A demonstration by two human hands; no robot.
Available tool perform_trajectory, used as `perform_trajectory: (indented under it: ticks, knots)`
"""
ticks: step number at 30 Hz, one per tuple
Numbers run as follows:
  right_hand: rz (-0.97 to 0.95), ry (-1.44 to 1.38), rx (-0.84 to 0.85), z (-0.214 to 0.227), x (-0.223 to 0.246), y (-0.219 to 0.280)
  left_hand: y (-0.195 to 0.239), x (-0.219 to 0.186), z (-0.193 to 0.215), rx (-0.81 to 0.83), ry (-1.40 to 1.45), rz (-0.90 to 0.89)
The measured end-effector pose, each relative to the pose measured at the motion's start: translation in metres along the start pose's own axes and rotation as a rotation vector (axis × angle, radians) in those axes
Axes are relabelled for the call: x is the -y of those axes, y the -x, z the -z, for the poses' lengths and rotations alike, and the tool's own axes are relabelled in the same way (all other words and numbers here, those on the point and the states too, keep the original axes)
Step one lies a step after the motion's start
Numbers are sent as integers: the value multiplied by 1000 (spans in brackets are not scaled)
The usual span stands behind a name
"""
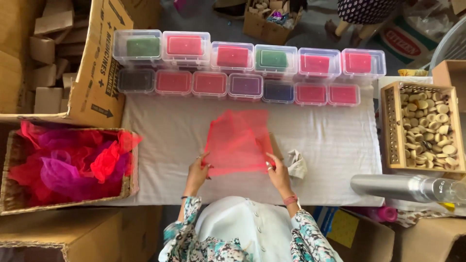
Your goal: The person wipes small brown rectangular blocks with a white cloth, wraps a red foam block in red net fabric, and places it into a clear plastic box. They then wipe the plastic box and lid with the cloth and continue wiping more blocks on the table.
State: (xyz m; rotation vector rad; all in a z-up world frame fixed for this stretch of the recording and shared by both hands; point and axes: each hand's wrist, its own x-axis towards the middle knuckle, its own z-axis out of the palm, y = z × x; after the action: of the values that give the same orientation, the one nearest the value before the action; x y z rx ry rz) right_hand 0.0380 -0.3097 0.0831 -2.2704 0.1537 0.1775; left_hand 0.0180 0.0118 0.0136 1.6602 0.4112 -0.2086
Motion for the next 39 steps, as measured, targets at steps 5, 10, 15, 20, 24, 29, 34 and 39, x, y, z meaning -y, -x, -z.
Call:
perform_trajectory:
  ticks: [5,10,15,20,24,29,34,39]
  knots:
    - [-15,-105,3,-5,-27,15,33,-5,1,-60,-39,-1]
    - [-2,-60,-14,-8,-38,28,46,-2,-4,-166,-43,-72]
    - [1,-40,-4,-1,-35,44,57,13,-2,-295,-403,-258]
    - [57,7,-57,10,-45,55,67,-36,-5,-413,-772,-241]
    - [291,-6,-250,29,-15,38,56,-54,-29,-383,-830,-512]
    - [379,91,-320,14,-24,-17,29,-46,-80,-29,-884,-755]
    - [254,180,-246,-6,-49,-48,22,-42,-92,272,-1075,-637]
    - [50,216,-178,-11,-62,-64,16,-17,-94,115,-1055,-788]
